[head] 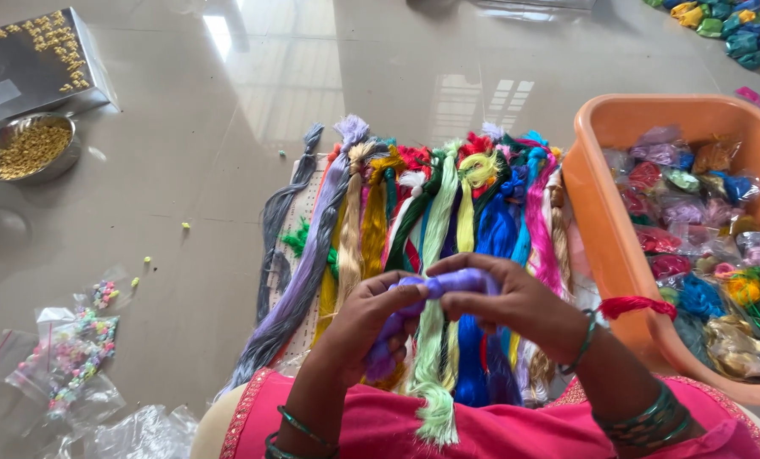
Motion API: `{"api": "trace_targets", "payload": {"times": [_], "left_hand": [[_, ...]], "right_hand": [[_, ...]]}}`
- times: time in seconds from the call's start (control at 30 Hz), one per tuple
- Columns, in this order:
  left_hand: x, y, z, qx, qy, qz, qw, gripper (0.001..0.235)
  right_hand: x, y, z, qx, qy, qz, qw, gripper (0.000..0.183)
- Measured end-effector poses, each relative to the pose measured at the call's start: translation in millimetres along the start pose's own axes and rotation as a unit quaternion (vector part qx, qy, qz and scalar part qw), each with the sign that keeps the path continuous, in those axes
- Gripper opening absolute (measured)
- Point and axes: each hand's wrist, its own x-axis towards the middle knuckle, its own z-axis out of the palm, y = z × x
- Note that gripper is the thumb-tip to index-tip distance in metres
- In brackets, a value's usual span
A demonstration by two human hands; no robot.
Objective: The person sits on the floor and braids colorful yarn strands by hand. They select a bundle of yarn, separate the strands, and twist them together to form a braid, then place the finished braid on a pile of other braids.
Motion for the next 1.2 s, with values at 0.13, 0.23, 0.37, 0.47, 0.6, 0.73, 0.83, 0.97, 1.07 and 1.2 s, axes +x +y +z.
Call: {"api": "trace_targets", "payload": {"times": [0.13,0.23,0.37,0.47,0.6,0.73,0.83,0.97,1.07,1.2], "left_hand": [[-7,15,9,0.010,0.017,0.043,0.999,0.032],[-2,15,7,-0.011,0.025,0.105,0.994,0.045],[1,15,7,-0.101,0.026,0.174,0.979,0.047],[5,10,0,-0.121,0.025,0.220,0.968,0.046],[6,8,-1,-0.121,0.000,0.269,0.956,0.043],[-1,14,5,-0.123,-0.028,0.263,0.956,0.042],[1,10,3,-0.114,-0.030,0.248,0.962,0.042],[6,3,2,-0.079,0.005,0.229,0.970,0.043],[5,4,5,-0.065,0.023,0.229,0.971,0.044],[7,9,5,-0.109,0.041,0.236,0.965,0.042]], "right_hand": [[-2,6,-9,0.082,-0.008,-0.044,0.996,0.048],[-4,4,-10,0.194,0.011,-0.059,0.979,0.047],[-5,-6,-10,0.286,-0.002,-0.047,0.957,0.043],[-2,-6,-9,0.292,-0.004,-0.030,0.956,0.040],[4,16,-13,0.211,-0.044,-0.066,0.974,0.036],[0,8,-12,0.093,-0.076,-0.038,0.992,0.041],[1,-3,1,0.079,-0.051,-0.152,0.984,0.055],[9,8,19,0.129,-0.071,-0.178,0.973,0.064],[20,28,20,0.125,-0.027,-0.165,0.978,0.053],[15,16,12,0.209,0.024,-0.085,0.974,0.042]]}}
